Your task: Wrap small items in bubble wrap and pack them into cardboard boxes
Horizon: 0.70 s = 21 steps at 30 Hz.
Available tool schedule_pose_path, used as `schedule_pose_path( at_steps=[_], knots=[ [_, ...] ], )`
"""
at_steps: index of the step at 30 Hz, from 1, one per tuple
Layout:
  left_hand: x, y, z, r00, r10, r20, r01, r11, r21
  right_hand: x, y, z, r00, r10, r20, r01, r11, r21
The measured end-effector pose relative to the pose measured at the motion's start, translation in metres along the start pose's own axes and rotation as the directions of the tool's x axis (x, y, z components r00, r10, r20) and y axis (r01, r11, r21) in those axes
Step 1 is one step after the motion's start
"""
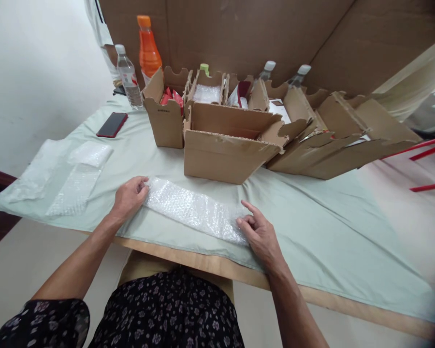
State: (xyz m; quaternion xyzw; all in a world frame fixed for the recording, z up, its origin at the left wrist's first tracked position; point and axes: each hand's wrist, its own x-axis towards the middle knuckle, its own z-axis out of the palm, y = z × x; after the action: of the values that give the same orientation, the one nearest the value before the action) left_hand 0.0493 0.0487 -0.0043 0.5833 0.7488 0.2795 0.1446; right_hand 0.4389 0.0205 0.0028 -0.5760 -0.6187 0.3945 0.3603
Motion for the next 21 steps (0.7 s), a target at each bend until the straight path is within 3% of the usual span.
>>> schedule_pose_path(
  at_steps=[4,10,15,17,21],
  knots=[
    [-0.003,0.005,0.007,0.989,0.098,-0.109,-0.091,0.994,0.067,0.000,0.002,0.001,1.000,0.000,-0.002,0.000,1.000,0.022],
    [-0.035,0.023,0.027,0.915,0.350,-0.200,-0.315,0.931,0.186,0.000,0.003,0.001,1.000,0.005,-0.022,-0.005,1.000,0.028],
    [-0.043,0.031,0.033,0.886,0.378,-0.268,-0.310,0.913,0.264,0.001,0.007,0.003,0.999,0.011,-0.035,-0.009,0.998,0.057],
    [-0.042,0.030,0.030,0.888,0.381,-0.257,-0.315,0.912,0.264,0.001,0.008,0.004,0.999,0.009,-0.039,-0.007,0.998,0.058],
    [-0.046,0.034,0.022,0.866,0.469,-0.174,-0.434,0.878,0.204,0.001,0.007,0.004,0.998,0.001,-0.056,0.002,0.999,0.050]
  ],
)
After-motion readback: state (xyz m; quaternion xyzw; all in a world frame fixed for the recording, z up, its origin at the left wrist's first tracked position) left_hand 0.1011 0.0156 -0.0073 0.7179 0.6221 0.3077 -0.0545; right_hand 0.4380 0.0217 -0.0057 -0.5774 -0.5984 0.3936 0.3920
